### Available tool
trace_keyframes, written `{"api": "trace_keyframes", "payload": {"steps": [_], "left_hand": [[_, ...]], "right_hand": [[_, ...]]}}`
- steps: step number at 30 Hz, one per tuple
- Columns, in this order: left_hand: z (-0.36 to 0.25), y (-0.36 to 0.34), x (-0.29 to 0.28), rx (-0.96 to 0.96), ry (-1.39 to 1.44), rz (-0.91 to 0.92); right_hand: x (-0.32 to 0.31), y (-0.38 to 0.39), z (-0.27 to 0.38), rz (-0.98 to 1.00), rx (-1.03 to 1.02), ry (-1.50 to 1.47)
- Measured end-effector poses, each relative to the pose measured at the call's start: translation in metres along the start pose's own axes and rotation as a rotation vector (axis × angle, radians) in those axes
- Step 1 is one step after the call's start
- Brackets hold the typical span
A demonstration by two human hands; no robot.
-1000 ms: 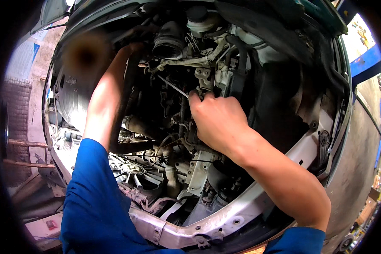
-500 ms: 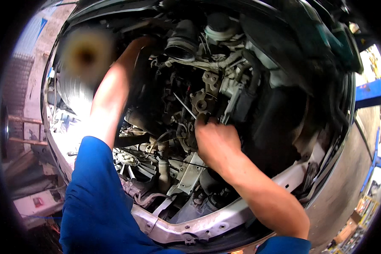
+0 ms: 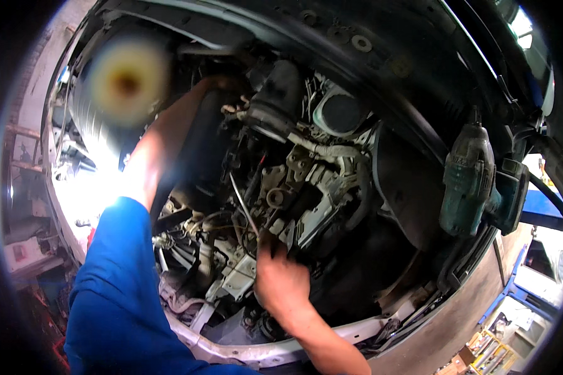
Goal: The person removes components from a car engine bay using an impact driver and a socket wrench, then detaches a large flexible hose and continues working on the internal engine area.
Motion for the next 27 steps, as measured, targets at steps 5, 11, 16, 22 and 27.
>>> {"api": "trace_keyframes", "payload": {"steps": [5, 11, 16, 22, 27], "left_hand": [[-0.057, 0.009, 0.043, -0.064, -0.272, -0.060], [-0.025, 0.017, -0.004, -0.052, -1.123, -0.367], [-0.057, -0.011, 0.015, -0.109, -1.474, -0.541], [-0.076, 0.075, 0.038, -0.401, -0.812, -0.817], [-0.101, 0.079, 0.055, -0.430, -0.765, -0.914]], "right_hand": [[0.004, -0.005, -0.011, 0.013, 0.052, -0.055], [-0.003, -0.002, 0.007, -0.081, -0.059, -0.005], [-0.003, -0.004, -0.013, -0.128, 0.048, 0.036], [-0.005, -0.001, -0.006, -0.143, 0.048, -0.002], [-0.008, 0.000, -0.013, -0.133, 0.104, -0.130]]}}
Point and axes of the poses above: each hand's wrist, its own y-axis away from the middle knuckle, its own x-axis out of the palm, z = x × y, the point moved 9 cm from there along -y, towards the middle knuckle, and after that the axes turned 11 degrees about -y, right-handed, at the moved point
